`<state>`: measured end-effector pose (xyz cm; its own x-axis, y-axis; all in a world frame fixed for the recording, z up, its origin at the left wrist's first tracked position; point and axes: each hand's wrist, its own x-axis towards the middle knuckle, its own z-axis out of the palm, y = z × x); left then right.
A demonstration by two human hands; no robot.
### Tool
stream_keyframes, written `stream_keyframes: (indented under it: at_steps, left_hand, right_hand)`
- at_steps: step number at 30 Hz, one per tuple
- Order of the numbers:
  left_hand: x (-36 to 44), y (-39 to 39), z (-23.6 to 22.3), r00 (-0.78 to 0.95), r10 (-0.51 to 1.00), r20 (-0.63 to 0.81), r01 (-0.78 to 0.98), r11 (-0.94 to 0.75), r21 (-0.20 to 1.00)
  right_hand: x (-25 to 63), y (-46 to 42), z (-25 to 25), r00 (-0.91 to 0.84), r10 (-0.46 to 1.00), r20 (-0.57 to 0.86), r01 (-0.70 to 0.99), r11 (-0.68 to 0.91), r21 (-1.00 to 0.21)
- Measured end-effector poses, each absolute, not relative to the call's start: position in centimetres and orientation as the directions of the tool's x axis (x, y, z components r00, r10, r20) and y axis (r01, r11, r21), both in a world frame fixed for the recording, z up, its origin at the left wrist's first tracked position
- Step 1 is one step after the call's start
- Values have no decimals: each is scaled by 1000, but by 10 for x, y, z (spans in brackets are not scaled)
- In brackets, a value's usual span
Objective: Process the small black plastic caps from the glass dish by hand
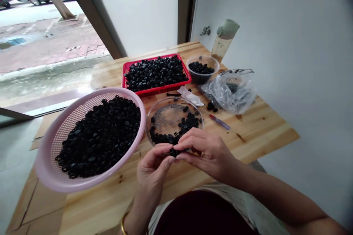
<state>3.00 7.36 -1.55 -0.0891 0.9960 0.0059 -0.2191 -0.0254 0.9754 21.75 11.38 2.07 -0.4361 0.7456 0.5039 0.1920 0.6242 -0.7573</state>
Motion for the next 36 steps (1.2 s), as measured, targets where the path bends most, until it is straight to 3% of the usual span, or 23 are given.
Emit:
stream_keyframes:
  at_steps: [15, 25, 29, 36]
  left_hand:
    - [25, 65, -18, -106, 978, 182, -136, -195, 971]
    - [17, 67, -1, 5, 923, 385, 120, -383, 916]
    - [12, 66, -2, 35, 909, 416, 207, -414, 886]
    - [10, 65, -6, 45, 915, 401, 191, -402, 896]
  right_hand:
    - [216, 113, 20, -431, 772, 467, 101, 556, -825]
    - [219, 118, 26, -516, 723, 460, 78, 574, -815]
    - [219, 122, 27, -544, 699, 465, 85, 597, -798]
    - [217, 126, 25, -584, 693, 423, 86, 570, -817]
